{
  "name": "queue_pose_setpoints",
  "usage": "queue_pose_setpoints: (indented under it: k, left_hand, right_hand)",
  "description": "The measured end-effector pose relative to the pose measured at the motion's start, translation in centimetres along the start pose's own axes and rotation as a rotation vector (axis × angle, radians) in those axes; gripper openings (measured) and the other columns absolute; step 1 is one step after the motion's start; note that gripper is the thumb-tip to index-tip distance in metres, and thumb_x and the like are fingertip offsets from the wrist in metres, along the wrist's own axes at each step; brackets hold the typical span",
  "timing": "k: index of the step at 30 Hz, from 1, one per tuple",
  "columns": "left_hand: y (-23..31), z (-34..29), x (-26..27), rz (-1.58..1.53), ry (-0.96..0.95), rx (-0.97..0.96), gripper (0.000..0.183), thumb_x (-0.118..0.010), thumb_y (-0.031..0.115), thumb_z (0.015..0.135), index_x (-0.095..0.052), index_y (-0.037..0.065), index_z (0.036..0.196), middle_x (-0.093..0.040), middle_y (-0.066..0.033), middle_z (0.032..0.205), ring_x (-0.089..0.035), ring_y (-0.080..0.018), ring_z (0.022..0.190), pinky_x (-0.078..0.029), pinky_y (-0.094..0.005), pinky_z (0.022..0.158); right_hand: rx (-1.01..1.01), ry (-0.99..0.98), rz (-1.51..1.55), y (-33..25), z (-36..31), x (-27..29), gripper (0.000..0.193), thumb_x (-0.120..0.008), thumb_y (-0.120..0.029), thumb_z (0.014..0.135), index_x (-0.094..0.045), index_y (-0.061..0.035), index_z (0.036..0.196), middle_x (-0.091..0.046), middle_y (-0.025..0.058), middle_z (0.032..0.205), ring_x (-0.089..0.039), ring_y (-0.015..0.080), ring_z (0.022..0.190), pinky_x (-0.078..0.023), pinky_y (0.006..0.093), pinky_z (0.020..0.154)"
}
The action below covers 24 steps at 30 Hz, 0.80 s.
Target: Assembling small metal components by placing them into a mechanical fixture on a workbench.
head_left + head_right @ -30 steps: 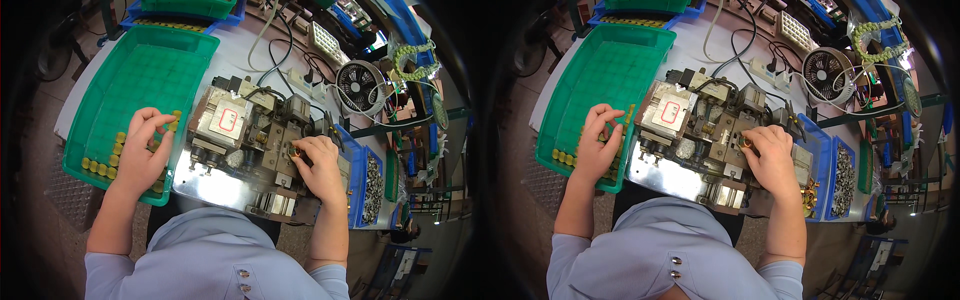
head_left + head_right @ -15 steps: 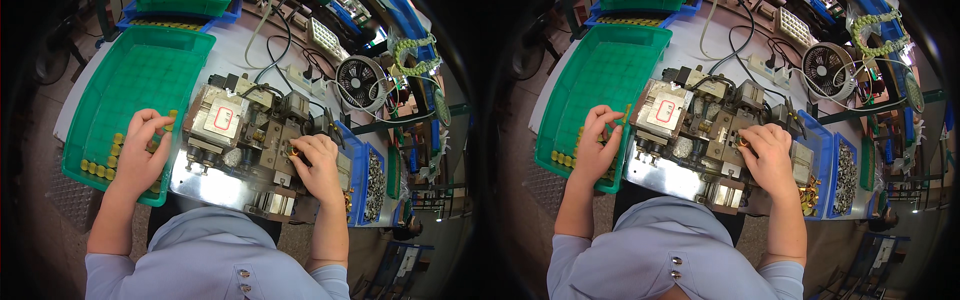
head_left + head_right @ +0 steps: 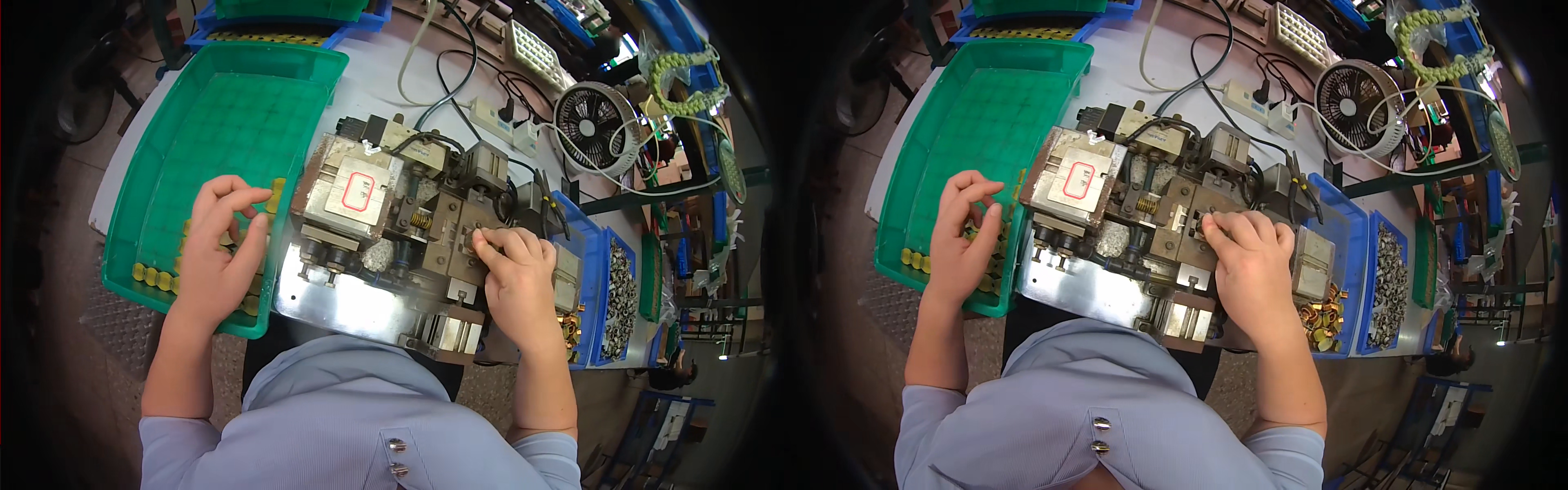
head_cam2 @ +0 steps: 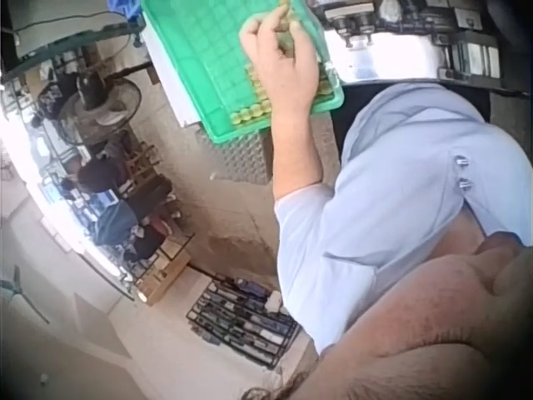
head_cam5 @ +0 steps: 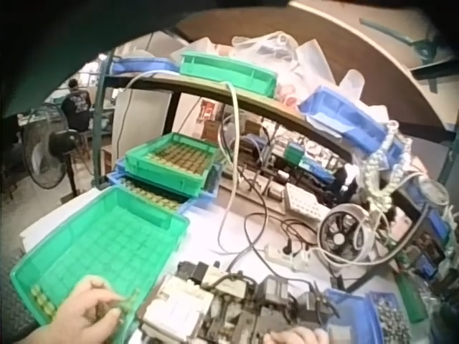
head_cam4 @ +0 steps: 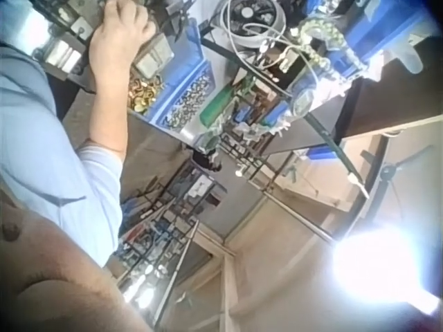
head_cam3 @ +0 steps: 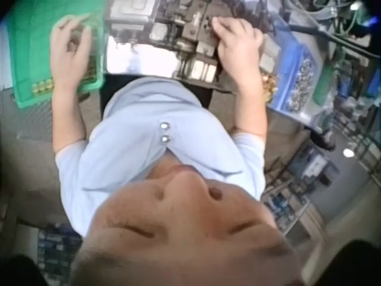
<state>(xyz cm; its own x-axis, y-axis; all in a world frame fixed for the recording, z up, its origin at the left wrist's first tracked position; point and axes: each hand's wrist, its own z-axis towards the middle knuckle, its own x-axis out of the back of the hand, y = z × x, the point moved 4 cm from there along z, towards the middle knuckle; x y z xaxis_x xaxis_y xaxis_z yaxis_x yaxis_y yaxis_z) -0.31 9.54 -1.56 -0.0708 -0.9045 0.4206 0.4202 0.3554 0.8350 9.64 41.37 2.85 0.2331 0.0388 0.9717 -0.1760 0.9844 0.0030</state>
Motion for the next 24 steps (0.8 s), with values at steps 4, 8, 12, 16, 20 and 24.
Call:
queue_pose_setpoints:
  k: [4, 8, 12, 16, 20, 24]
  left_hand:
    - [3.8, 2.1, -0.5, -0.026, -0.053, -0.148, 0.025, -0.063, -0.002, 0.087, -0.069, 0.005, 0.111, -0.057, -0.0083, 0.116, -0.054, -0.0166, 0.094, -0.044, -0.0256, 0.073]
    - [8.6, 4.3, -5.0, -0.113, -0.234, -0.331, 0.021, -0.065, 0.000, 0.085, -0.070, 0.004, 0.104, -0.062, -0.0096, 0.108, -0.056, -0.0226, 0.097, -0.048, -0.0318, 0.083]
    - [10.3, 5.4, -12.6, 0.064, -0.430, -0.739, 0.021, -0.069, 0.007, 0.085, -0.069, 0.004, 0.105, -0.062, -0.0091, 0.107, -0.055, -0.0282, 0.100, -0.049, -0.0364, 0.087]
    - [10.4, 5.6, -17.8, 0.255, -0.582, -0.803, 0.020, -0.071, 0.012, 0.085, -0.069, 0.005, 0.103, -0.062, -0.0101, 0.106, -0.055, -0.0291, 0.101, -0.050, -0.0369, 0.089]
    - [10.2, 6.1, -18.9, 0.369, -0.676, -0.852, 0.021, -0.071, 0.015, 0.085, -0.068, 0.005, 0.104, -0.063, -0.0108, 0.106, -0.055, -0.0299, 0.100, -0.050, -0.0380, 0.089]
    - [10.9, 6.2, -19.4, 0.376, -0.701, -0.885, 0.016, -0.070, 0.014, 0.085, -0.069, 0.004, 0.097, -0.064, -0.0125, 0.102, -0.056, -0.0307, 0.097, -0.051, -0.0384, 0.086]
  right_hand:
    - [-0.016, 0.035, 0.019, 0.2, -0.6, -0.7, 0.048, -0.063, 0.002, 0.075, -0.071, -0.0104, 0.120, -0.066, -0.0002, 0.119, -0.056, 0.0225, 0.106, -0.035, 0.0403, 0.097]
    - [-0.013, 0.063, 0.016, 0.5, -0.9, -0.6, 0.050, -0.063, 0.003, 0.074, -0.071, -0.0100, 0.121, -0.066, 0.0006, 0.121, -0.057, 0.0227, 0.107, -0.035, 0.0399, 0.098]
    - [-0.025, 0.128, 0.026, 1.0, -1.4, 0.4, 0.050, -0.062, 0.003, 0.074, -0.070, -0.0091, 0.121, -0.066, 0.0020, 0.122, -0.057, 0.0234, 0.108, -0.036, 0.0396, 0.099]
    - [-0.160, 0.363, 0.153, 4.9, -3.8, 3.0, 0.046, -0.060, 0.003, 0.076, -0.071, -0.0074, 0.120, -0.066, 0.0061, 0.122, -0.057, 0.0256, 0.109, -0.038, 0.0382, 0.099]
    - [-0.574, 0.647, 0.331, 13.4, -11.0, 5.8, 0.033, -0.060, -0.005, 0.085, -0.073, -0.0052, 0.115, -0.070, 0.0093, 0.114, -0.063, 0.0232, 0.102, -0.048, 0.0316, 0.090]
    - [-1.037, 0.357, 0.224, 20.7, -17.4, 3.0, 0.031, -0.063, -0.013, 0.087, -0.074, -0.0047, 0.115, -0.072, 0.0091, 0.112, -0.065, 0.0240, 0.102, -0.049, 0.0330, 0.090]
